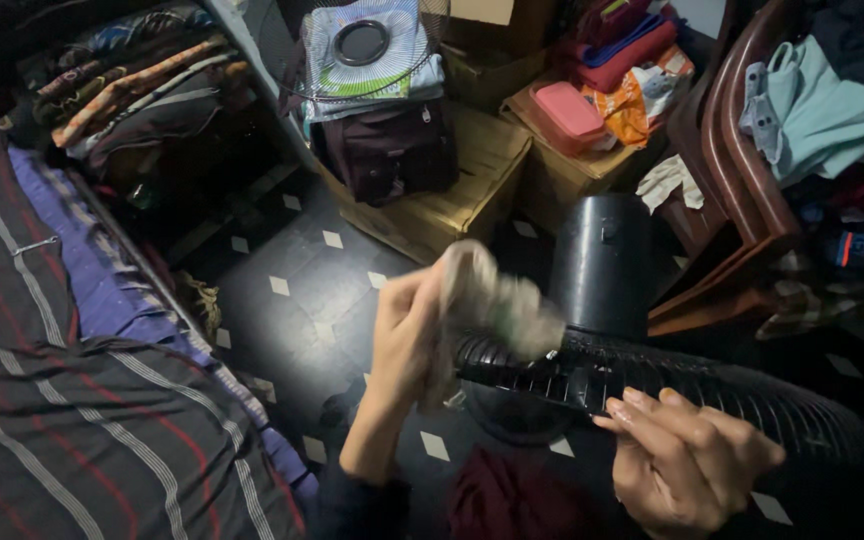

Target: The person cleans the motor housing and rear grille of a disassembled electric fan using a cloth, then rinses and wrings the cloth in a bowl of water.

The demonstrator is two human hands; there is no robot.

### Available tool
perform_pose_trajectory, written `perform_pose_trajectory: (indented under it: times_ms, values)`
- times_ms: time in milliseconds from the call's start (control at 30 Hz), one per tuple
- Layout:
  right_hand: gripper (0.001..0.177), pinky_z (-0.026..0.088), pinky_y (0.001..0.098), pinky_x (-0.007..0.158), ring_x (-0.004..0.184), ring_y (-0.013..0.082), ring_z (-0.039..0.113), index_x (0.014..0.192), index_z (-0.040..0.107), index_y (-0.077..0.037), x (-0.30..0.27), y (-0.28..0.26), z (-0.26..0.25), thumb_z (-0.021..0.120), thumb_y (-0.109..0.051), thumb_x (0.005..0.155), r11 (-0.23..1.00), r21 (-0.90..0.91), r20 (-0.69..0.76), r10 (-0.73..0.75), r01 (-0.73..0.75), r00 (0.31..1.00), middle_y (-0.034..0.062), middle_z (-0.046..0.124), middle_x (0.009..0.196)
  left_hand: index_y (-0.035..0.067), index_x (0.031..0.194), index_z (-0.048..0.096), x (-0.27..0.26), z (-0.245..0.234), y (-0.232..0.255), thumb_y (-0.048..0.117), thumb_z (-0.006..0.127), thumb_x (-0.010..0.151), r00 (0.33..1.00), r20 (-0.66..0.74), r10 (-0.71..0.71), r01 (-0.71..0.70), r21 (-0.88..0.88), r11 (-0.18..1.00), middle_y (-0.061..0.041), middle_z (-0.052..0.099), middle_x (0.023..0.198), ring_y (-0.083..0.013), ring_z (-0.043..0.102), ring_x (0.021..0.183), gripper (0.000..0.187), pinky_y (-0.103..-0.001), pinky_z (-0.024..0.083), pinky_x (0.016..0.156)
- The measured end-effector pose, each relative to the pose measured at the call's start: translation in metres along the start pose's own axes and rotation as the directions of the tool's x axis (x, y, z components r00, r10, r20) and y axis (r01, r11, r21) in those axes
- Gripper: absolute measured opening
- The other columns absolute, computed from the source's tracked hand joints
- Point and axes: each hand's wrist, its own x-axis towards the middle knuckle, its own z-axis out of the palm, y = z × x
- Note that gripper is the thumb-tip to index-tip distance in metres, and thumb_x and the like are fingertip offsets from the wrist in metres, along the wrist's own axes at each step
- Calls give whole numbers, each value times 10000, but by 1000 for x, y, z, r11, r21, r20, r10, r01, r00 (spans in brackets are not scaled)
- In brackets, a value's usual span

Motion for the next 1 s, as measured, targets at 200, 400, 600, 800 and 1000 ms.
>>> perform_pose_trajectory:
  times_ms: [200,400,600,800,1000]
  values:
    - [62,388,286,870,791,81,609,847,776,-151,-10,-2,0,729,-111,839,996,-85,-7,-11,10,1000,-91,749,863,-41,1174,682,31,39,19,417,502,1094,902,408,-142,-85,489,868,-159,670,1012,-271,582,960,499,-363,488,756]
    - [19,376,252,873,810,81,569,869,758,-192,-15,-4,2,749,-203,857,998,-49,-25,39,-40,999,-119,724,880,11,1303,642,31,45,48,530,572,958,659,648,-383,-106,584,805,-191,719,1216,-340,708,1061,627,-393,538,904]
    - [37,379,265,892,850,50,569,890,743,-212,-17,-9,2,769,-233,876,995,-73,-1,74,-74,997,-140,716,892,-28,1318,638,30,45,57,366,660,991,658,710,-252,-50,375,926,-192,741,1165,-278,722,1095,513,-372,524,997]
    - [68,441,237,831,880,81,574,904,745,-171,-18,-3,3,791,-177,855,999,-2,3,36,-36,999,-109,720,912,-20,1222,721,31,47,64,187,663,996,637,689,-346,122,352,928,-175,746,1190,-270,684,1193,312,-396,521,1092]
    - [64,489,253,829,913,123,587,891,734,-164,-27,-3,5,786,-160,854,996,42,5,76,-76,997,-87,714,905,3,1229,718,30,41,59,110,666,970,641,753,-150,78,131,988,-136,728,1286,-270,654,1350,285,-419,462,1249]
